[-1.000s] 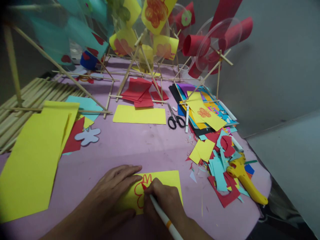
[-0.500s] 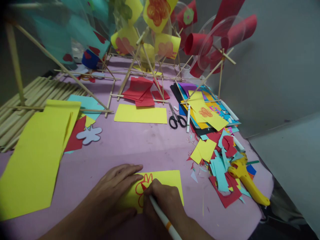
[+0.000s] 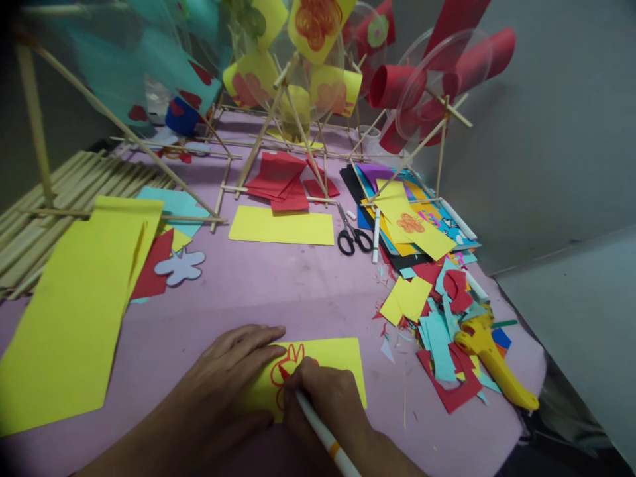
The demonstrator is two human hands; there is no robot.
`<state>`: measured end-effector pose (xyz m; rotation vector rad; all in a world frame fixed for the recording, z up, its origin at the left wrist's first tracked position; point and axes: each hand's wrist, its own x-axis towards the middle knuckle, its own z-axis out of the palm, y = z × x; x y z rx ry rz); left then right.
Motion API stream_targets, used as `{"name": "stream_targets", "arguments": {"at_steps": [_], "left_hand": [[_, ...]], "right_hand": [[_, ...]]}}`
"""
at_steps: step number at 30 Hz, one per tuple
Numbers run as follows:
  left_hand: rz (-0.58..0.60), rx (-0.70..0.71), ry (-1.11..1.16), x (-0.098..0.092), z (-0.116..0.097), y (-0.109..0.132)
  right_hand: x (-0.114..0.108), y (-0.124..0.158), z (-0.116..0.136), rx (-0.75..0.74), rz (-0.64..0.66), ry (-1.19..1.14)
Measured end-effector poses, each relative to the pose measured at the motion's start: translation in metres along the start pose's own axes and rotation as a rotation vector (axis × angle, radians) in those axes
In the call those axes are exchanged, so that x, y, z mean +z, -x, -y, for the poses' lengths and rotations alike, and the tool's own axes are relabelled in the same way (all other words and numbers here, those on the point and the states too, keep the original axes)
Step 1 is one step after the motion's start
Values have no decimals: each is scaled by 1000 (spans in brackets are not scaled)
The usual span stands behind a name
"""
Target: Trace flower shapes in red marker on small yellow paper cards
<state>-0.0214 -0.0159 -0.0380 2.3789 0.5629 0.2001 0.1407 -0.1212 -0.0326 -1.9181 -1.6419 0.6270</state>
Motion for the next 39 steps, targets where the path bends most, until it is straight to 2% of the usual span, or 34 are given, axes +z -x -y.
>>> {"name": "stream_targets", "arguments": {"at_steps": [21,27,39], "left_hand": [[-30,23,-2,1,1,2],[-33,33,-12,2,1,2],[-36,38,-23,-1,-2,1]], "right_hand": [[-1,0,-1,-24,-3,-36],[0,0,-2,-81,-28,-28],[0,2,-3,-105,-12,-42]]}}
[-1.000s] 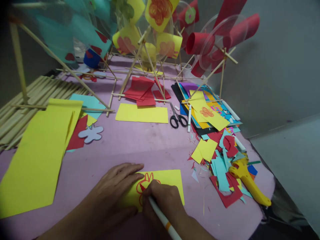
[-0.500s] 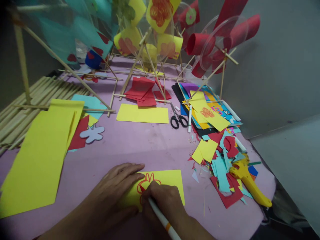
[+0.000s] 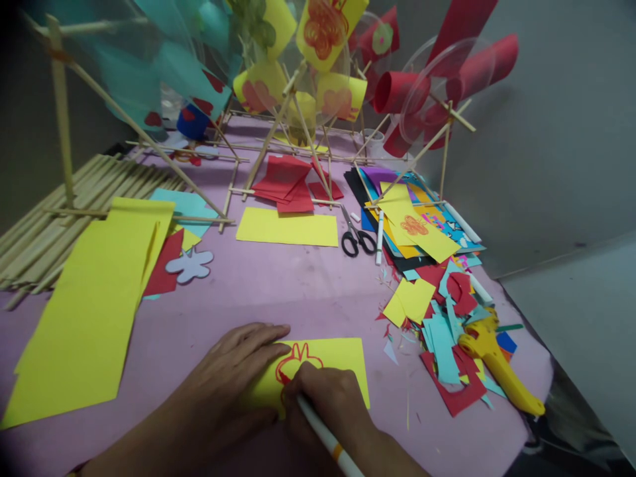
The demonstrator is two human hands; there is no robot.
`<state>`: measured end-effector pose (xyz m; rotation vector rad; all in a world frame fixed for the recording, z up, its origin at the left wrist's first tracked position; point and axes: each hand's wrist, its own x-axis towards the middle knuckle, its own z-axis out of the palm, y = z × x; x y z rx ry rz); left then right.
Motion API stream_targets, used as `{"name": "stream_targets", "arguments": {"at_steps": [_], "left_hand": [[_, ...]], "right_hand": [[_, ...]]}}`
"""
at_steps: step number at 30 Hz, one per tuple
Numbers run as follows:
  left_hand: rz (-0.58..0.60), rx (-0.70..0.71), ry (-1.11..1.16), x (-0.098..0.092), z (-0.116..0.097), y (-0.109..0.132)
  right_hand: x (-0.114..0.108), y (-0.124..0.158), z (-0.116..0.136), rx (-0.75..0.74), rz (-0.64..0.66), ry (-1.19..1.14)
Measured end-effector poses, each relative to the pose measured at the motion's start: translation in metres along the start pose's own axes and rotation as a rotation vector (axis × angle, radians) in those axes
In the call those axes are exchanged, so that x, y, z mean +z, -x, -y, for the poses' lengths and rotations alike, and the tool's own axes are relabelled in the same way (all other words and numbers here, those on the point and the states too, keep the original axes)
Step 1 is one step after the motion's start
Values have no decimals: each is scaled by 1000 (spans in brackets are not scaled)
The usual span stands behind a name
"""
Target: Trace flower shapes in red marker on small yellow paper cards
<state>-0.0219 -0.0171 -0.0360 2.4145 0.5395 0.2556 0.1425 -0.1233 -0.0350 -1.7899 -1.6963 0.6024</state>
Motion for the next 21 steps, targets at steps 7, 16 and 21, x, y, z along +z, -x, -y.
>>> {"name": "stream_targets", "arguments": {"at_steps": [7,16,21], "left_hand": [[2,0,-5,0,0,0],[0,10,4,-1,2,0],[5,17,12,3,5,2]], "right_hand": [[-1,1,0,29,32,12],[1,4,2,67,-2,-42],[1,6,0,102,-7,-100]]}}
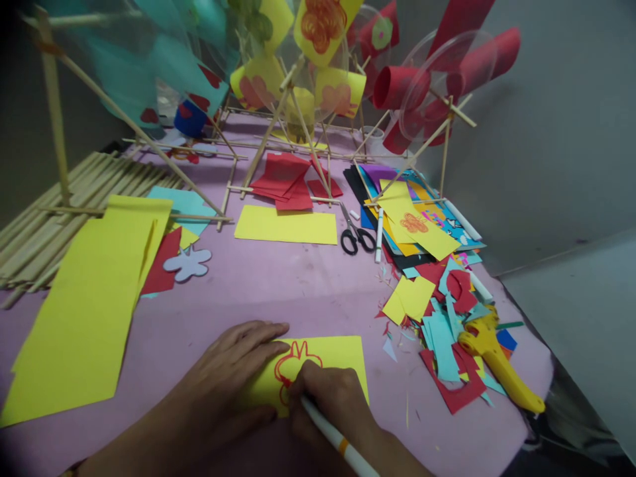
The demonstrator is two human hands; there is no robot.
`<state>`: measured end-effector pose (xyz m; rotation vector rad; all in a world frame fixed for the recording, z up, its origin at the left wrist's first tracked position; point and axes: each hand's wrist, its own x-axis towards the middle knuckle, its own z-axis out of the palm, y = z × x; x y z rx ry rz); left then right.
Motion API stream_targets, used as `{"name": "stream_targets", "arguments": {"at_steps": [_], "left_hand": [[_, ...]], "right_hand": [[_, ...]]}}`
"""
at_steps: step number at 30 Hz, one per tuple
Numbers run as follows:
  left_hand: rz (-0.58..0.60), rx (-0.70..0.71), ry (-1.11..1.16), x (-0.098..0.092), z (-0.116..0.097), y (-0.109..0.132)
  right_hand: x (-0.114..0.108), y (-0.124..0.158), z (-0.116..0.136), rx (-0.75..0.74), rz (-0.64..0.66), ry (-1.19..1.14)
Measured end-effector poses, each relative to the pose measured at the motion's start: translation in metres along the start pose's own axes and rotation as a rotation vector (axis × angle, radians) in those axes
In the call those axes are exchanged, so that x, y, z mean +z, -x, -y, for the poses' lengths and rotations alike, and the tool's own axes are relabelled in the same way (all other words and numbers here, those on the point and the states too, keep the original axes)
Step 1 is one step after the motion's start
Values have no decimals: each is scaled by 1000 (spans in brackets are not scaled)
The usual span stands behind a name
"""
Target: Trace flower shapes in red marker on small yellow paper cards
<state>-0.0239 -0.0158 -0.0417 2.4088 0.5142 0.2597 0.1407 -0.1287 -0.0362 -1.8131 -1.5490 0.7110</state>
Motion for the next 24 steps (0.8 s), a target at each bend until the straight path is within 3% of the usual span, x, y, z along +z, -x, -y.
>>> {"name": "stream_targets", "arguments": {"at_steps": [24], "left_hand": [[-31,-3,-8,-2,-2,-1]], "right_hand": [[-4,0,0,70,-25,-59]]}}
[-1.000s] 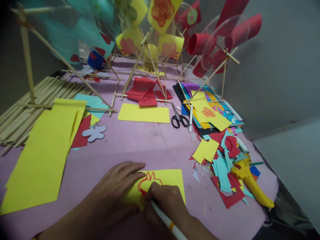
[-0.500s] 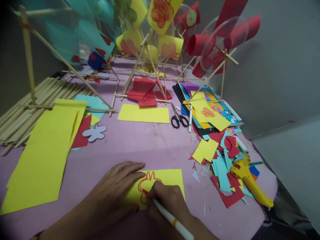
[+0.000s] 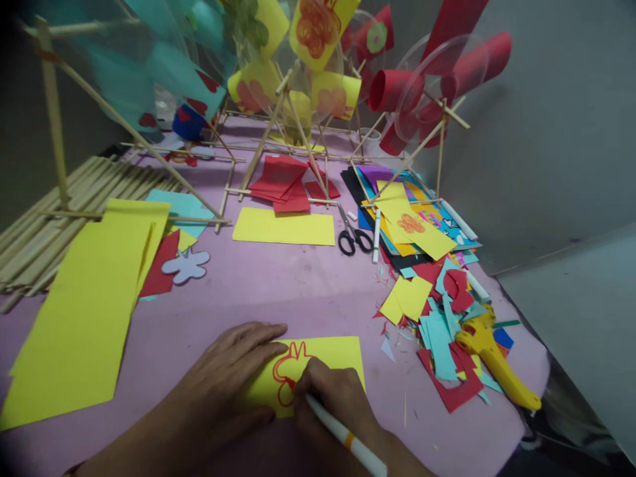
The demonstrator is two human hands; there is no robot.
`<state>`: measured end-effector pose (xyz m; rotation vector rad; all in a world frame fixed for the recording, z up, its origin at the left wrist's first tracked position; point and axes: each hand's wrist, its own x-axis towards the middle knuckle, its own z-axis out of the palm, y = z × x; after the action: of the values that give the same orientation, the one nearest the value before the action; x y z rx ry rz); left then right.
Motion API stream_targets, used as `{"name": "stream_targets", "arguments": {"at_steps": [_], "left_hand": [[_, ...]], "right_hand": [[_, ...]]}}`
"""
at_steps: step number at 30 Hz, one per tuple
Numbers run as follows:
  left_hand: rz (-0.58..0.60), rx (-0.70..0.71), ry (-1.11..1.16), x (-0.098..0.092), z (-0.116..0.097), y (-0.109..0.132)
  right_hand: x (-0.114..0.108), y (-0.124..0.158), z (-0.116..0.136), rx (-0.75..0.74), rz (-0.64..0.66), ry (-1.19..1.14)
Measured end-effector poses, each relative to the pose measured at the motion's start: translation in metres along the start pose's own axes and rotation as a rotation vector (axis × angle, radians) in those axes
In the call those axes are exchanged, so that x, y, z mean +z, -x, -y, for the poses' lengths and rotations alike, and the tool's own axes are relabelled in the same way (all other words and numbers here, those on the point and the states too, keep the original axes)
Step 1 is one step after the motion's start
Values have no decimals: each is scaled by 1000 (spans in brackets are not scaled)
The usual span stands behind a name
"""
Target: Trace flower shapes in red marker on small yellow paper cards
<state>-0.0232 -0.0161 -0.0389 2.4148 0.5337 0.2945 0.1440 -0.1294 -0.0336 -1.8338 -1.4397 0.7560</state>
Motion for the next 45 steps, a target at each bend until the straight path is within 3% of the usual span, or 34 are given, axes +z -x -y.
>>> {"name": "stream_targets", "arguments": {"at_steps": [11,24,31,45], "left_hand": [[32,-20,-3,0,-1,0],[33,-22,4,-1,-1,0],[-28,31,-21,4,3,1],[-12,29,-22,6,6,2]], "right_hand": [[-1,5,-5,45,-21,-206],[-1,2,-3,6,26,-148],[0,2,-4,-42,19,-117],[-2,2,-3,38,11,-81]]}}
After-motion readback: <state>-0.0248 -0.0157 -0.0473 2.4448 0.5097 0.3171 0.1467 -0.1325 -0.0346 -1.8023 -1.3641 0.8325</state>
